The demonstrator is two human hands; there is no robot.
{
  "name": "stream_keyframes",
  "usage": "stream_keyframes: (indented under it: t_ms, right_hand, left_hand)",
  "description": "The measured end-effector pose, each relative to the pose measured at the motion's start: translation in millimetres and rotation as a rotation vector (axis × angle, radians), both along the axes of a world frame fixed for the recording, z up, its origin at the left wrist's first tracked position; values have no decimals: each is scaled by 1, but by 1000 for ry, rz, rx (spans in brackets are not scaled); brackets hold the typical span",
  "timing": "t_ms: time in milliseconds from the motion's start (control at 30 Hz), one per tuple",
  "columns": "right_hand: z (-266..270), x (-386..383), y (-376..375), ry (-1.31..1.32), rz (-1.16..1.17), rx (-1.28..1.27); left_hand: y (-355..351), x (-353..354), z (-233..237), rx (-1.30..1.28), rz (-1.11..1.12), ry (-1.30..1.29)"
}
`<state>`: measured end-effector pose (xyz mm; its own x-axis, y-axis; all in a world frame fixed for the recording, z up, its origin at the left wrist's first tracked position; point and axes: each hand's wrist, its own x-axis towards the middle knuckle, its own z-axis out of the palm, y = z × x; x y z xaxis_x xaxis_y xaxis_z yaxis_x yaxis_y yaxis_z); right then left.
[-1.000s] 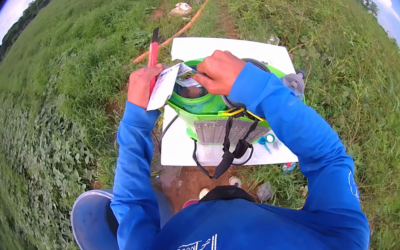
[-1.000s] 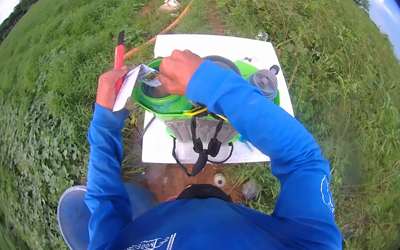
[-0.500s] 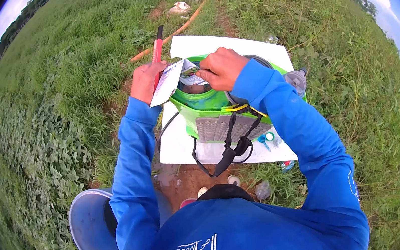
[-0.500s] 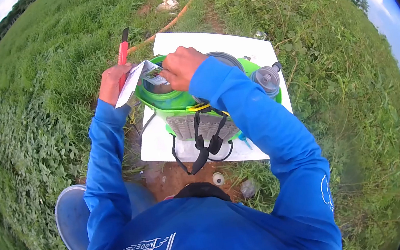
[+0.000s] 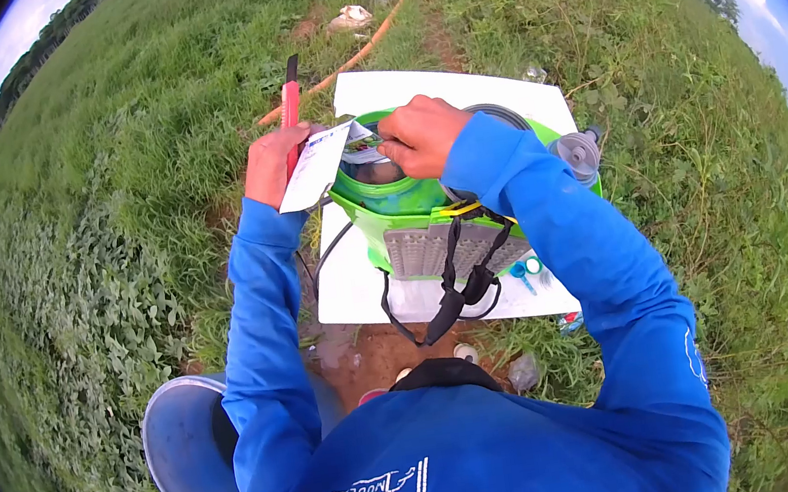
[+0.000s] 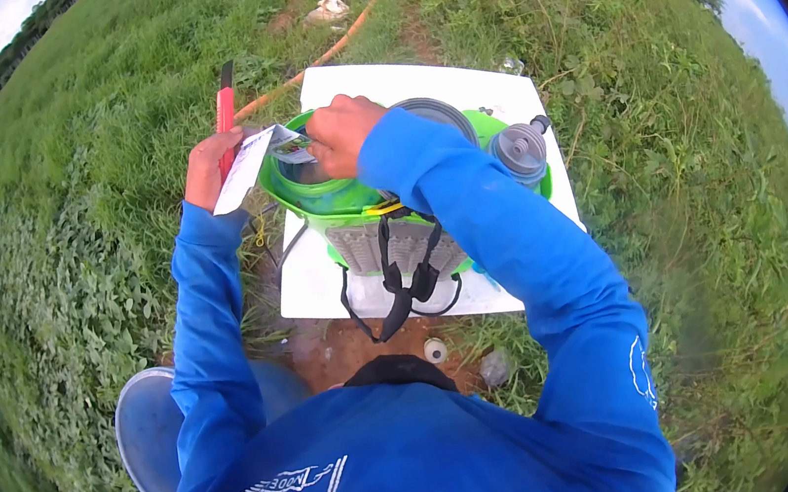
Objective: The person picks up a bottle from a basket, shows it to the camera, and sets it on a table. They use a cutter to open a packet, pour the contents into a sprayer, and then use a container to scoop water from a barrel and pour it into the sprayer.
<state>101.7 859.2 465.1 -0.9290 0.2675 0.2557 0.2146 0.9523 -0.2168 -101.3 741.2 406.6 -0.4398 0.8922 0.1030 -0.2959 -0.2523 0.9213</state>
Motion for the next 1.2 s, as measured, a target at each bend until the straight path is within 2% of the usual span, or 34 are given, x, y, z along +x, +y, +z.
stream_keyframes:
  t_ms: [33,100,133,167,267,300,367,400,467,533,600,700,767,933,1000,1067,1133,1200]
  right_hand:
    - [0,-2,0,4,-2,0]
    - [-3,-3,-2,6,27,-10]
    - [-4,-3,-3,6,31,-11]
    - [-4,-5,-2,9,38,-1]
    - [2,-6,-6,-7,33,-31]
    - [4,-7,-8,-32,23,-69]
    - [2,-12,-7,-57,26,-52]
    - [2,-14,-6,-84,34,-33]
    - [-1,-18,-1,-89,58,-33]
    - [-7,-20,2,-96,82,-31]
    - [-13,-20,4,29,55,-21]
    - [-14,-20,5,11,34,6]
    - [-12,-20,3,-46,-1,-12]
    - [-5,-20,-1,-100,-34,-35]
    - [-7,-19,4,46,62,-29]
    - [-11,-19,10,44,96,-62]
    - [-10,-20,10,43,131,-95]
    - [-9,-20,8,-74,107,-83]
  left_hand:
    - [-1,0,3,-20,-34,-143]
    - [2,-1,-4,-75,-72,80]
    - [6,-3,-11,-10,-5,409]
    - [7,-8,-15,-9,-1,411]
    - [0,-4,0,-72,-100,-220]
    - [2,-6,-3,-73,-105,-217]
    - [3,-10,-11,-42,-82,-19]
    - [2,-9,-8,-42,-82,-18]
    - [0,-7,1,-131,-186,-279]
    - [-1,-5,3,-99,-197,-244]
    - [-2,-8,1,-66,-206,-207]
    - [-5,-13,-2,-61,-335,-135]
    - [-5,-5,2,-99,-252,-93]
    - [-2,-6,6,-43,-269,-101]
    - [-1,-3,9,-36,-277,-121]
    - [0,1,10,-59,-226,-36]
    - [0,1,7,-16,-172,-65]
    - [0,1,4,23,-119,-93]
